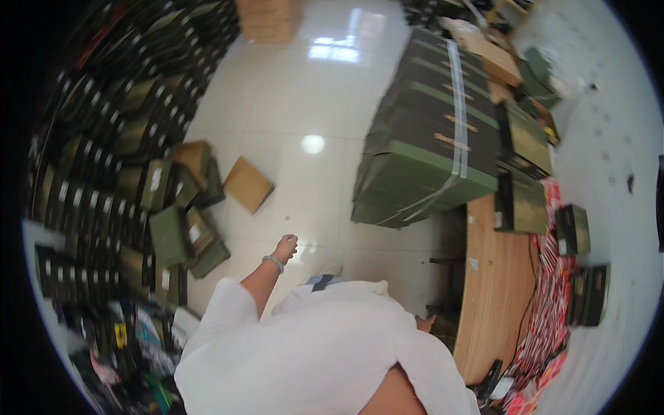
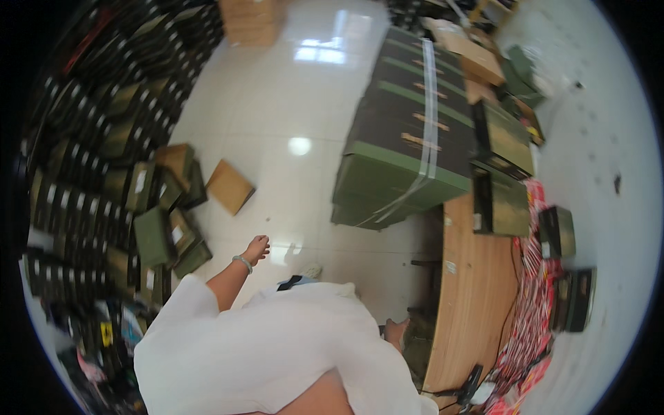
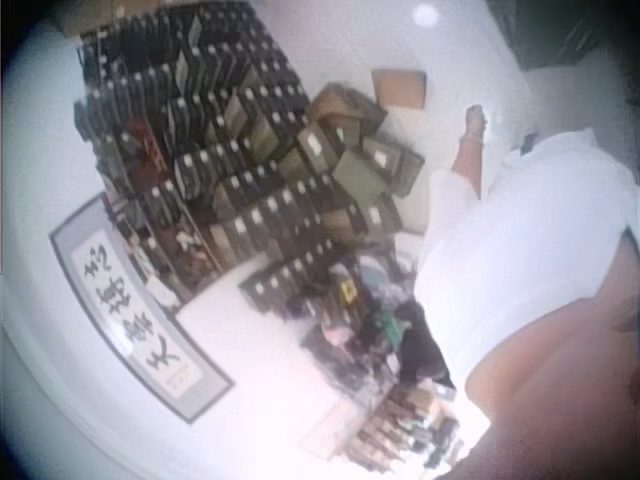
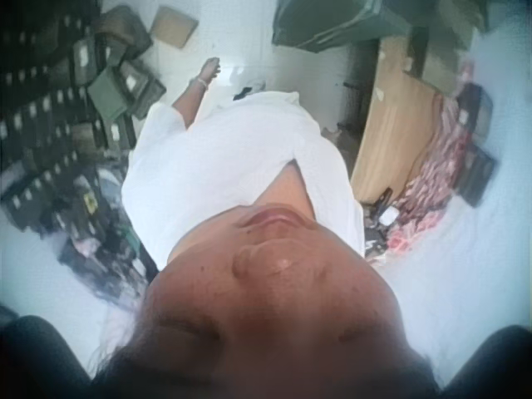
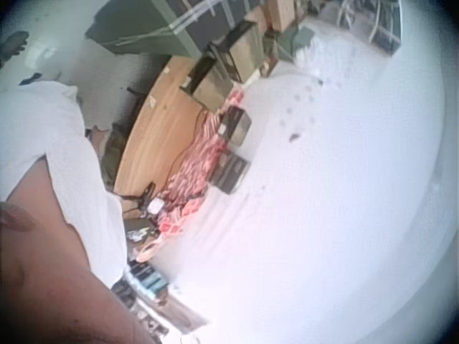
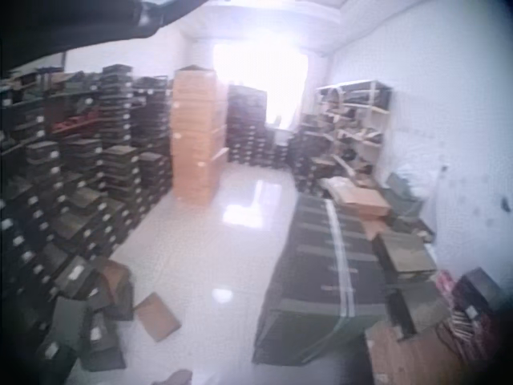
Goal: The person packs items into green cardboard boxes, places red cards and tissue paper inside, closes the boxes, and uses a hairdryer to heat and affix labels. The person then stacks the finished boxes on a table.
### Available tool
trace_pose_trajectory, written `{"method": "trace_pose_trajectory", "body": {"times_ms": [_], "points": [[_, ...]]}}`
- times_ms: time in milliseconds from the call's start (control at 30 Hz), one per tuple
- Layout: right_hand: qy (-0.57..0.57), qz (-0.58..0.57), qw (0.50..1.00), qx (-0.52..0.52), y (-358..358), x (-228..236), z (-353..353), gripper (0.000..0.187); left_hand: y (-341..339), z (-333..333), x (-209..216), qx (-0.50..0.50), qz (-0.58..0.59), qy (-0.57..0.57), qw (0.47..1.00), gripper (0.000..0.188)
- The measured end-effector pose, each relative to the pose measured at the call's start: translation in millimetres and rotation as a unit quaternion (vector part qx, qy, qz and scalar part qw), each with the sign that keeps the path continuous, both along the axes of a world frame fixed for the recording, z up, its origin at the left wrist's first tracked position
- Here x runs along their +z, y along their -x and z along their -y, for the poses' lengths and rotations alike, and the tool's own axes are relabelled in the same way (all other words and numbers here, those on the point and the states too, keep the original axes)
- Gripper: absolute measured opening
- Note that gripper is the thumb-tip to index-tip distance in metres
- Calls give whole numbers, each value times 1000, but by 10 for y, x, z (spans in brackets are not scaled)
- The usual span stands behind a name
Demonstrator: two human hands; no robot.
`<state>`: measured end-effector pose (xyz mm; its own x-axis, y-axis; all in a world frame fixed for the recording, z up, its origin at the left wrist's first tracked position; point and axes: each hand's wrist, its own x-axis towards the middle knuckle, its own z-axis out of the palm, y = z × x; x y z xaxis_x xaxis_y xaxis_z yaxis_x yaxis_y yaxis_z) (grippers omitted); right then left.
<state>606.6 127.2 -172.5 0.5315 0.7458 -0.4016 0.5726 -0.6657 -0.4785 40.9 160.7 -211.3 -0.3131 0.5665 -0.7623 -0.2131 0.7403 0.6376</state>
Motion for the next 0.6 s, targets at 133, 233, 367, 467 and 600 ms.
{"method": "trace_pose_trajectory", "body": {"times_ms": [133,233,367,467,600], "points": [[12,-167,985,-40,245,748,-449,70,-435,-1194,894,-36,-60,-245,967,56],[-53,-207,977,14,-84,422,-838,61,-794,-1921,1908,-59,-209,-350,911,57],[-156,-255,951,84,35,639,-1635,51,-1360,-2364,2465,94,-354,-413,834,51],[-161,-276,935,151,208,903,-1961,48,-2000,-2298,2476,-20,-167,-365,915,46],[-138,-284,930,190,185,580,-2000,44,-2843,-2551,2299,-42,-279,-248,927,58]]}}
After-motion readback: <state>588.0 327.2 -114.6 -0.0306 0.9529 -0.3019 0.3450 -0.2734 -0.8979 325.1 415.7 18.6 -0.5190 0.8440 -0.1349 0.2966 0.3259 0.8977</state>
